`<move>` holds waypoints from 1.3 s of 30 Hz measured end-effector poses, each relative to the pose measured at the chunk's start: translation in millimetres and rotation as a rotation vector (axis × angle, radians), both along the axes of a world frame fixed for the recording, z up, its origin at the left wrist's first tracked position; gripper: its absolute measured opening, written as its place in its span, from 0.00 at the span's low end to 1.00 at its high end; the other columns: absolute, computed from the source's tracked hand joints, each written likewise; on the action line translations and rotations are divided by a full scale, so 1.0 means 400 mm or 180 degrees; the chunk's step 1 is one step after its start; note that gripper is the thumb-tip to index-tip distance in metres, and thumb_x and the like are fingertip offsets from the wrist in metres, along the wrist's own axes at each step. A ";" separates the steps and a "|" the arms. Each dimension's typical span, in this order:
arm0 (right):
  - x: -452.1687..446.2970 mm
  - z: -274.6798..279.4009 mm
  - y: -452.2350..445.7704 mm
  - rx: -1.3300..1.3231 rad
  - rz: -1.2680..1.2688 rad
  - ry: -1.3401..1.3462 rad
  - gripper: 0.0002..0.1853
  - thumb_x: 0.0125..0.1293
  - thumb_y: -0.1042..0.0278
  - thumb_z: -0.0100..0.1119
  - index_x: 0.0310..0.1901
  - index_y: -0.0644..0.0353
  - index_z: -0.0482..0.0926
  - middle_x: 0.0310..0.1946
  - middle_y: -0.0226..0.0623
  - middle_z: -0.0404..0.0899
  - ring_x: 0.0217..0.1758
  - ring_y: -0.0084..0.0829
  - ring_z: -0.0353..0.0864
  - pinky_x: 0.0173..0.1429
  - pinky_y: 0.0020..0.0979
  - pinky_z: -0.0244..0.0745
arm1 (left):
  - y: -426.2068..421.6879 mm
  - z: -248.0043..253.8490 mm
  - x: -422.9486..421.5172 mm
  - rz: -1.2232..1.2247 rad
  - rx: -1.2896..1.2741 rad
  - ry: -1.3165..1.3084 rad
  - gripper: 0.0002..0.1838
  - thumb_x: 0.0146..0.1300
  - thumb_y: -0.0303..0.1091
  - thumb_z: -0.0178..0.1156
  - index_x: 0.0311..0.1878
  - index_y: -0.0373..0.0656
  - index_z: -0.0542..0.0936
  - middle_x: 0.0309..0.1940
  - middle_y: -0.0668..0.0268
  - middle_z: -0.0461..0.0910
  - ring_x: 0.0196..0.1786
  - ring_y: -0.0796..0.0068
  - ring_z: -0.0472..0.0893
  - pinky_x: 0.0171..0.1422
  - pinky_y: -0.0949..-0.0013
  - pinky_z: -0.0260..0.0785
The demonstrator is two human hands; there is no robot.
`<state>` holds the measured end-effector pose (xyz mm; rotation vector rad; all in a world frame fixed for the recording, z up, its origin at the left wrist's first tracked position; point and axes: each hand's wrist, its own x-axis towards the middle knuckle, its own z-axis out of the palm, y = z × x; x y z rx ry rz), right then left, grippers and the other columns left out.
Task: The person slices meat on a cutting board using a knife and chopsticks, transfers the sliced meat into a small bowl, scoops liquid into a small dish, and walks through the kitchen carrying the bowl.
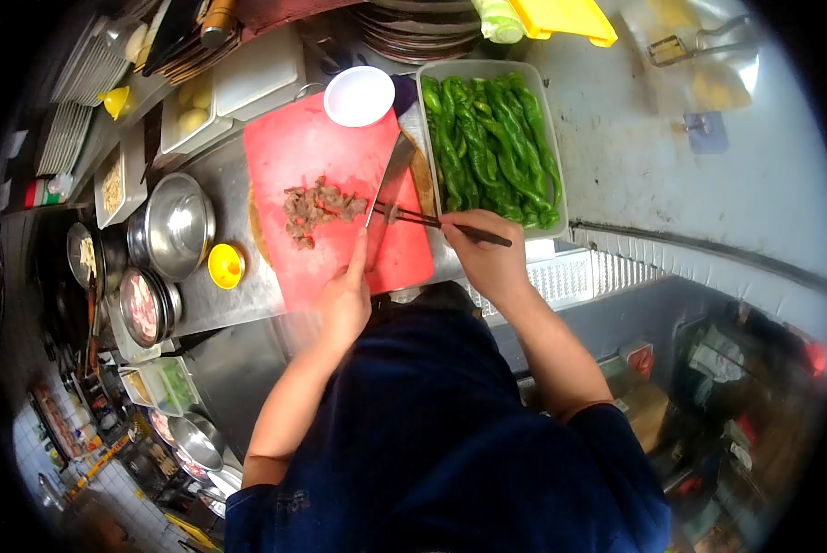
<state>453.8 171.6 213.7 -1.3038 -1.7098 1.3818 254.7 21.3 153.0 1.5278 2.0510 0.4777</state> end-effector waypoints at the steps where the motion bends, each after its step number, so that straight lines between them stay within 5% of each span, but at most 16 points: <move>1: 0.004 -0.004 -0.004 -0.0015 0.0000 -0.0008 0.06 0.67 0.80 0.68 0.44 0.69 0.88 0.37 0.41 0.86 0.38 0.27 0.87 0.42 0.25 0.79 | -0.007 -0.009 -0.008 0.0020 0.0078 -0.0088 0.46 0.63 0.18 0.56 0.84 0.52 0.53 0.33 0.43 0.81 0.34 0.42 0.83 0.43 0.45 0.76; 7: 0.043 -0.032 -0.009 -0.0011 0.0135 0.0262 0.09 0.66 0.82 0.66 0.47 0.68 0.88 0.43 0.41 0.87 0.44 0.28 0.86 0.49 0.25 0.80 | -0.121 0.058 -0.075 0.0022 0.0447 -0.0005 0.40 0.70 0.25 0.58 0.83 0.50 0.55 0.39 0.39 0.84 0.41 0.41 0.86 0.48 0.49 0.79; 11: 0.054 -0.076 -0.001 -0.0178 0.0187 0.0483 0.10 0.67 0.83 0.66 0.49 0.70 0.87 0.46 0.43 0.87 0.45 0.29 0.86 0.51 0.27 0.81 | -0.249 0.019 -0.136 0.1072 0.0948 -0.0566 0.30 0.74 0.26 0.56 0.77 0.43 0.61 0.34 0.54 0.86 0.37 0.60 0.89 0.43 0.60 0.83; 13: 0.044 -0.095 0.008 -0.0409 0.0162 0.0655 0.10 0.67 0.83 0.65 0.49 0.71 0.87 0.47 0.43 0.86 0.46 0.29 0.86 0.52 0.27 0.82 | -0.282 0.056 -0.173 0.2316 -0.0450 -0.1742 0.18 0.76 0.27 0.54 0.66 0.41 0.69 0.29 0.62 0.80 0.24 0.75 0.81 0.28 0.68 0.78; 16: 0.024 -0.122 0.024 -0.0622 0.0211 0.0813 0.10 0.68 0.82 0.65 0.50 0.72 0.86 0.47 0.44 0.86 0.46 0.29 0.86 0.53 0.26 0.82 | -0.317 -0.011 -0.206 0.2872 -0.0064 -0.2472 0.08 0.78 0.26 0.53 0.56 0.40 0.71 0.20 0.68 0.73 0.16 0.80 0.70 0.19 0.72 0.69; 22: -0.040 -0.122 0.027 -0.0675 0.0333 0.0928 0.11 0.69 0.82 0.64 0.51 0.71 0.86 0.49 0.44 0.86 0.45 0.29 0.87 0.52 0.27 0.82 | -0.252 -0.037 -0.206 0.2220 -0.0207 -0.2214 0.11 0.77 0.25 0.53 0.59 0.38 0.72 0.26 0.68 0.75 0.17 0.81 0.72 0.19 0.73 0.70; 25: -0.067 -0.121 0.025 -0.0603 0.0391 0.0890 0.11 0.69 0.82 0.63 0.51 0.71 0.86 0.49 0.44 0.85 0.45 0.29 0.87 0.52 0.27 0.82 | -0.192 0.021 -0.207 0.2010 -0.0292 -0.1504 0.10 0.70 0.37 0.62 0.41 0.40 0.78 0.15 0.62 0.79 0.20 0.66 0.84 0.29 0.63 0.75; 35: -0.092 0.029 0.059 0.0064 0.0282 0.0873 0.10 0.75 0.76 0.59 0.51 0.72 0.84 0.48 0.46 0.86 0.44 0.31 0.89 0.49 0.29 0.84 | -0.196 0.027 -0.231 0.1980 -0.0481 -0.1634 0.11 0.70 0.40 0.60 0.43 0.41 0.78 0.18 0.60 0.82 0.22 0.64 0.84 0.30 0.60 0.74; 39: -0.130 0.052 0.080 0.0245 0.0450 0.0909 0.16 0.80 0.66 0.53 0.51 0.72 0.84 0.41 0.41 0.86 0.45 0.31 0.87 0.50 0.31 0.82 | -0.205 0.001 -0.236 0.1921 -0.0350 -0.2014 0.09 0.76 0.29 0.55 0.54 0.38 0.74 0.24 0.68 0.76 0.20 0.79 0.75 0.22 0.71 0.72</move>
